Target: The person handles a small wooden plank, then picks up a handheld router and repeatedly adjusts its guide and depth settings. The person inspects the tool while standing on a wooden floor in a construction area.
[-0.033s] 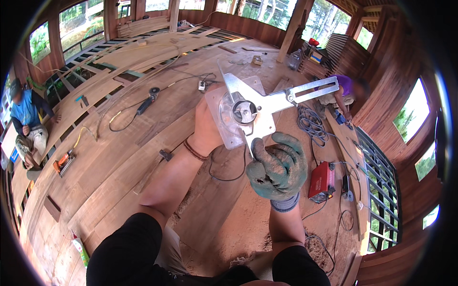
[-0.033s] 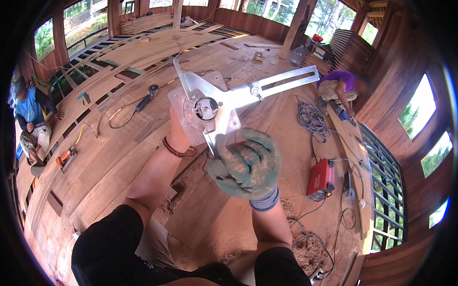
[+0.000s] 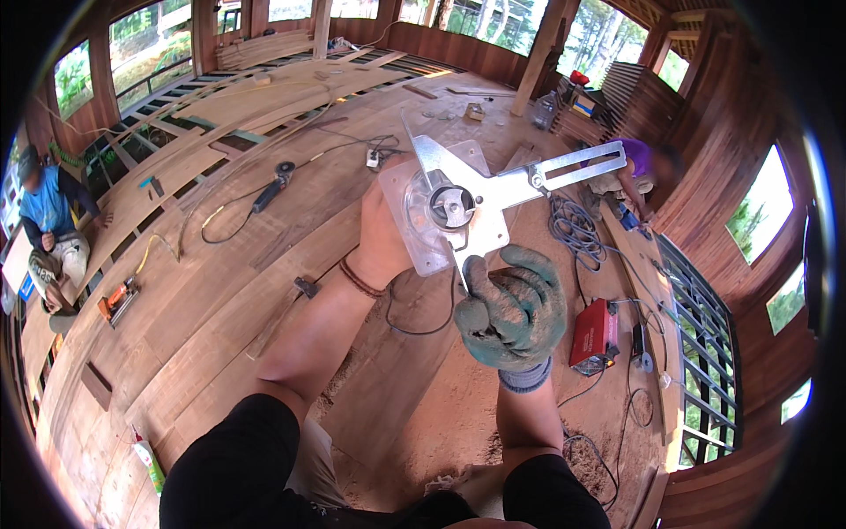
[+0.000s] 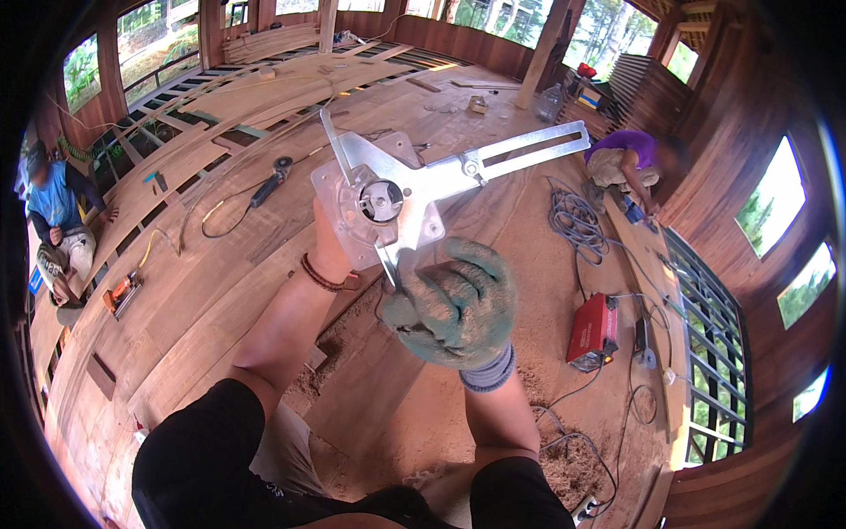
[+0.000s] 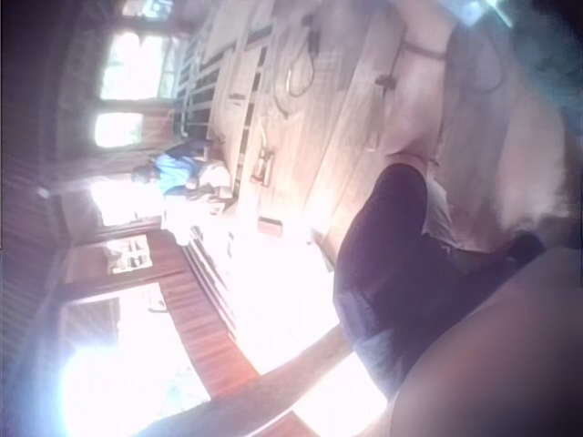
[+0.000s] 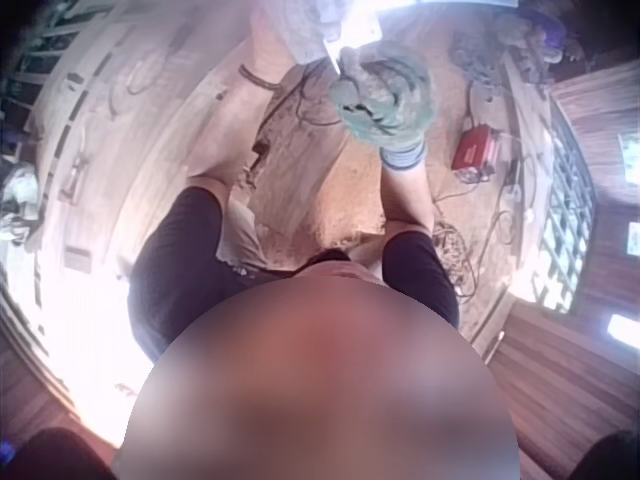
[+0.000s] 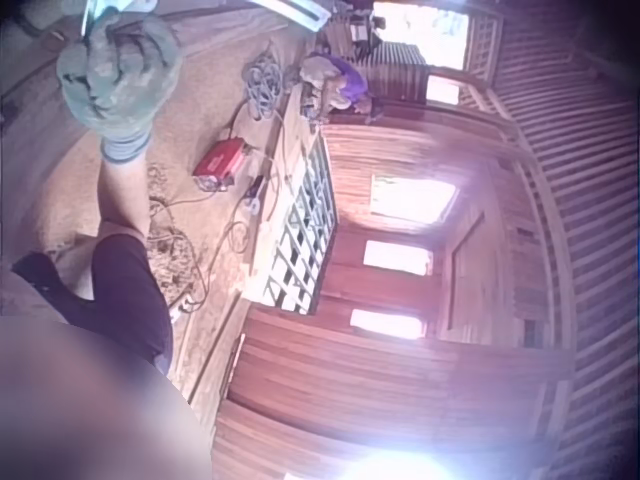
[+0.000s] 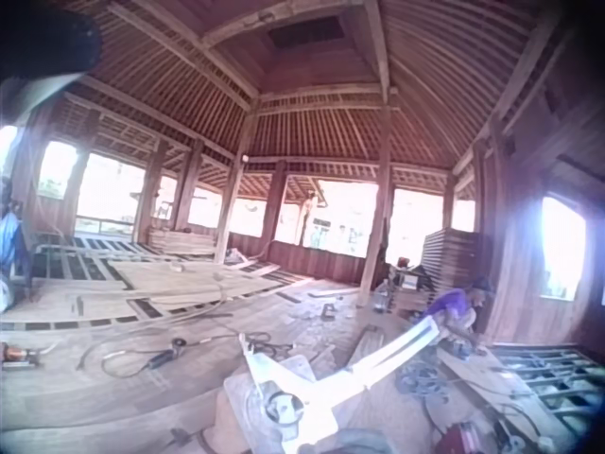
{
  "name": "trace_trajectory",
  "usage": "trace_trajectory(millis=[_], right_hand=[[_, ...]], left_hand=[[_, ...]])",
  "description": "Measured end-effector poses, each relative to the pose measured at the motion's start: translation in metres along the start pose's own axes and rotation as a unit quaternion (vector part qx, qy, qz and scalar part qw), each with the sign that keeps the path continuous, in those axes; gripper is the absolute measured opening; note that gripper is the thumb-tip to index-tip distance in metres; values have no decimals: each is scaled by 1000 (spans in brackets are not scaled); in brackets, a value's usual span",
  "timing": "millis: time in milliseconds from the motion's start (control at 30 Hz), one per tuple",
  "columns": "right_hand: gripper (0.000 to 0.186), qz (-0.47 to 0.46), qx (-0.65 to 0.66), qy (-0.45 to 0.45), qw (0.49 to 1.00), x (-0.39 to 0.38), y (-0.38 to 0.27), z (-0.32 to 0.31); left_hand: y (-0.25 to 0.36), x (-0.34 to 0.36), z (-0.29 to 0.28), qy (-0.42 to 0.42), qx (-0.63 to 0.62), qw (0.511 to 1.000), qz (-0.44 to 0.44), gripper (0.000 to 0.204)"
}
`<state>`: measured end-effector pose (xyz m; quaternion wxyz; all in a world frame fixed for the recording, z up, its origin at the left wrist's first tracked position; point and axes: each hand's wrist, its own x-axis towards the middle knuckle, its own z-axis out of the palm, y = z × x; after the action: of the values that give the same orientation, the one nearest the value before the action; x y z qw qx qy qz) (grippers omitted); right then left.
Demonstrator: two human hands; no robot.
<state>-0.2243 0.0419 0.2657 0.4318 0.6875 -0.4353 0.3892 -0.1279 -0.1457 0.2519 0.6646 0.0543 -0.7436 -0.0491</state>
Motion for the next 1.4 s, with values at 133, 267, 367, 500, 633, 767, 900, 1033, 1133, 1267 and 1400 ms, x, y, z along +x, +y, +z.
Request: trace_trajectory(millis=[133, 267, 367, 500, 633, 767, 900, 1033, 1133, 1267, 1400], right_hand=[[43, -6, -9, 7, 1000, -1, -5, 1], [14, -21, -15, 18, 1000, 4, -4, 3], [14, -21, -15, 19, 999, 10, 1, 9], [11, -27, -6, 27, 999, 11, 0, 10], [11, -17, -11, 6, 1000, 9, -2, 9], [13, -22, -9, 20, 1000, 9, -2, 10], [15, -13, -8, 21, 1000, 9, -2, 10], [20, -33, -23, 7, 999, 10, 0, 9], [23, -34, -26, 5, 999, 10, 2, 8], [20, -34, -29, 5, 999, 8, 2, 7], [17, -35, -31, 2, 999, 8, 2, 6]], left_hand=[[3, -2, 1, 8, -4, 1000, -5, 43], [6, 4, -2, 9, 33, 999, 21, 41], [3, 14, -3, 12, 37, 999, 21, 38], [2, 14, -2, 18, -1, 1000, 8, 38], [0, 10, 0, 12, -9, 1000, -11, 38], [3, 8, 0, -6, -28, 999, -41, 37], [2, 12, -2, 9, 0, 1000, 5, 38], [-1, 14, -2, 16, 7, 1000, 26, 39], [-3, 12, 0, 19, 7, 1000, 8, 38], [-4, 7, 3, 16, -64, 997, -43, 35], [-9, 4, 2, 8, -14, 1000, -3, 35]])
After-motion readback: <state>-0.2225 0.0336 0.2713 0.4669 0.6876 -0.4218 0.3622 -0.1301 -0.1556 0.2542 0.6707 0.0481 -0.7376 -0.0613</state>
